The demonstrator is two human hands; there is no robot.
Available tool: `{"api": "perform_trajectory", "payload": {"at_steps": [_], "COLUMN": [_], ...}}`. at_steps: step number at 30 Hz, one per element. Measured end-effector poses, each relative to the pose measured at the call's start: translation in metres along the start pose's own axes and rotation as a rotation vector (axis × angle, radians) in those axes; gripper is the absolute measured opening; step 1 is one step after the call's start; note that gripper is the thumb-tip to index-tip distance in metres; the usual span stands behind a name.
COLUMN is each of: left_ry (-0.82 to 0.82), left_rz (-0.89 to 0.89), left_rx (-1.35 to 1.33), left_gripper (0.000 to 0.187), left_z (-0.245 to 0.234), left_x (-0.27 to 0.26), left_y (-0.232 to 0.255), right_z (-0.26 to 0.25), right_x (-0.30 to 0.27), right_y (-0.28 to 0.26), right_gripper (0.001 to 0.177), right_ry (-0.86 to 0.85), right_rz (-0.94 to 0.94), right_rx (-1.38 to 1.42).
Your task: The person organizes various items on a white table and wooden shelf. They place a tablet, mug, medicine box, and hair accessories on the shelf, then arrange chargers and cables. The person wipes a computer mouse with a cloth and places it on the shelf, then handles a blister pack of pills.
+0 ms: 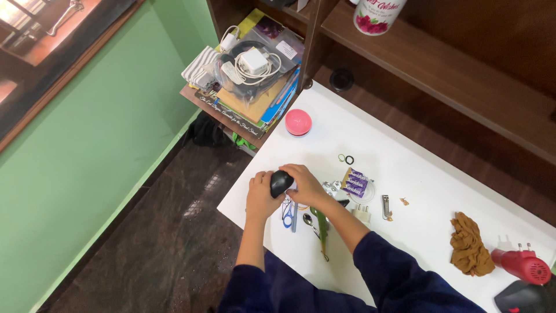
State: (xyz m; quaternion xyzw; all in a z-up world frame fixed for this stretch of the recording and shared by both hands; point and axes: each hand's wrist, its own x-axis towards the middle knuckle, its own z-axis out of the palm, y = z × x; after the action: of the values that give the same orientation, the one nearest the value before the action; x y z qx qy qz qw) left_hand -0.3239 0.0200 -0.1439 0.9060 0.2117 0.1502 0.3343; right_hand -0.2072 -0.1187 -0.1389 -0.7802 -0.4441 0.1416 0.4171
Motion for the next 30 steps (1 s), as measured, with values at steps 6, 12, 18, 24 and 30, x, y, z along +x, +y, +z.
{"api": "perform_trajectory", "payload": {"at_steps": [6,12,18,24,30], "left_ry": [0.183,0.270,0.200,0.193,0.028], "left_rz": [0.089,0.059,-0.155,0.092,0.114], "left_rx": [-0.353,-0.426,-0.652,-0.620,-0.714], "left_gripper": [0.068,0.067,0.063,0.065,0.068], "left_z": [-0.026,-0.036,-0.027,-0.009,0.007], "left_x": [0.001,0.011,0.021,0.032,0.045], "left_y": [0.036,0.094,0.157,0.191,0.205], "right_z": [-0.038,-0.084,-0.120,-0.156,-0.179], "right_x": [0.005,-0.003,-0.016,-0.032,-0.035], "right_y": [-0.024,-0.048,-0.051,-0.049,-0.052], "right_gripper": [0.071,0.065,0.055,0.056,0.077], "right_ry": [0.017,0.199,0.348,0.374,0.412], "right_rz": [0.054,0.103,0.194,0.297,0.290], "right_rx": [0.222,0.364,0.459,0.711,0.705]}}
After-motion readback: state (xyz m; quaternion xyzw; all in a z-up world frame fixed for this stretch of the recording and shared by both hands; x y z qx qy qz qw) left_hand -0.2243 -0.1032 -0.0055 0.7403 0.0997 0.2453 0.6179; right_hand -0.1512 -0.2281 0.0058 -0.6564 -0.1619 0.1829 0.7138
